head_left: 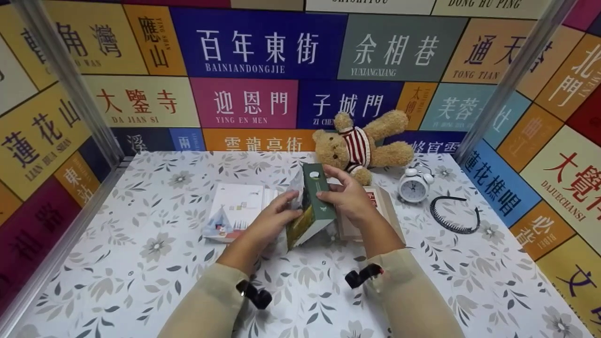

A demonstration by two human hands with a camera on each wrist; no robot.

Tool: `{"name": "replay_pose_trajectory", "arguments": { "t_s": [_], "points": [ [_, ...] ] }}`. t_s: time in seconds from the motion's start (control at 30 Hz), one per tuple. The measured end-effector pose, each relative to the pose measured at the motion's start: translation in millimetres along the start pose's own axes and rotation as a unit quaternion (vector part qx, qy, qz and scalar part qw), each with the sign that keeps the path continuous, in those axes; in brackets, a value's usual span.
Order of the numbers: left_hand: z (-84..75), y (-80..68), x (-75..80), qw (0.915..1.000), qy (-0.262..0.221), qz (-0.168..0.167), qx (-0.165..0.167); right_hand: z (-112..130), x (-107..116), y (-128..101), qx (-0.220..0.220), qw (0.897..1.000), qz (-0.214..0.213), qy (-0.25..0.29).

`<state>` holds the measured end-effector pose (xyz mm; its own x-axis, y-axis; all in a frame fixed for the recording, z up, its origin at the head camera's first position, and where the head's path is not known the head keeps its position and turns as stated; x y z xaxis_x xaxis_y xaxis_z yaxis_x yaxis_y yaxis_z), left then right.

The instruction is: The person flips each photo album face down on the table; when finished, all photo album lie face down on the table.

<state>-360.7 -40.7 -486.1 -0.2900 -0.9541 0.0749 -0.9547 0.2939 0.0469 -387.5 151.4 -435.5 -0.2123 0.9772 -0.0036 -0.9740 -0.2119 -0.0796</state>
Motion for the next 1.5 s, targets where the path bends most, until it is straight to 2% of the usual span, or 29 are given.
{"name": "replay_pose_trajectory", "arguments": {
  "t_s": [0.2, 0.47, 0.7, 0.83, 0.97, 1.17, 1.27, 1.4, 1.5],
  "points": [
    [0.1, 0.4, -0.9, 0.9996, 0.028, -0.001, 0.009, -11.5, 11.6, 5.5, -0.027, 0.999, -0.008, -0.036],
    [5.5, -2.5, -4.4, 0.999, 0.029, 0.021, 0.027, -29.0, 27.1, 10.5, -0.076, 0.99, -0.005, -0.115],
    [9.9, -1.1, -1.4, 0.9978, 0.047, 0.027, 0.036, -39.8, 27.3, 13.3, -0.099, 0.99, -0.004, -0.098],
    [10.6, -0.7, 2.7, 0.9967, 0.066, 0.018, 0.043, -44.8, 27.2, 15.1, -0.105, 0.986, -0.007, -0.127],
    [9.3, -0.8, 3.8, 0.9964, 0.069, 0.019, 0.045, -46.1, 25.4, 17.7, -0.097, 0.982, 0.007, -0.16],
    [7.9, -0.1, 3.5, 0.997, 0.065, 0.016, 0.038, -41.5, 23.5, 16.0, -0.095, 0.983, 0.004, -0.16],
    [8.4, 0.2, 4.3, 0.9971, 0.064, 0.005, 0.039, -39.1, 23.2, 15.0, -0.09, 0.98, -0.005, -0.177],
    [6.8, 1.2, 5.7, 0.9979, 0.051, -0.014, 0.038, -34.5, 24.6, 15.1, -0.073, 0.976, -0.039, -0.2],
    [3.9, 2.0, 8.7, 0.9985, 0.033, -0.032, 0.03, -30.7, 22.8, 16.0, -0.055, 0.977, -0.064, -0.196]
  ]
}}
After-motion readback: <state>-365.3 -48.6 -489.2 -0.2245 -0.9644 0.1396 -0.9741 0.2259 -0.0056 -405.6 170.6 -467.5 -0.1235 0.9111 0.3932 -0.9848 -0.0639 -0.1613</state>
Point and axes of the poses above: each hand's wrist, its own y-axis towards the middle knuckle, its own x-axis out of the back of the hand, z = x × y, the point moved 7 cm from there along y, towards the middle knuckle, and after that the axes turned 5 degrees about -x, right-handed, at the moved point
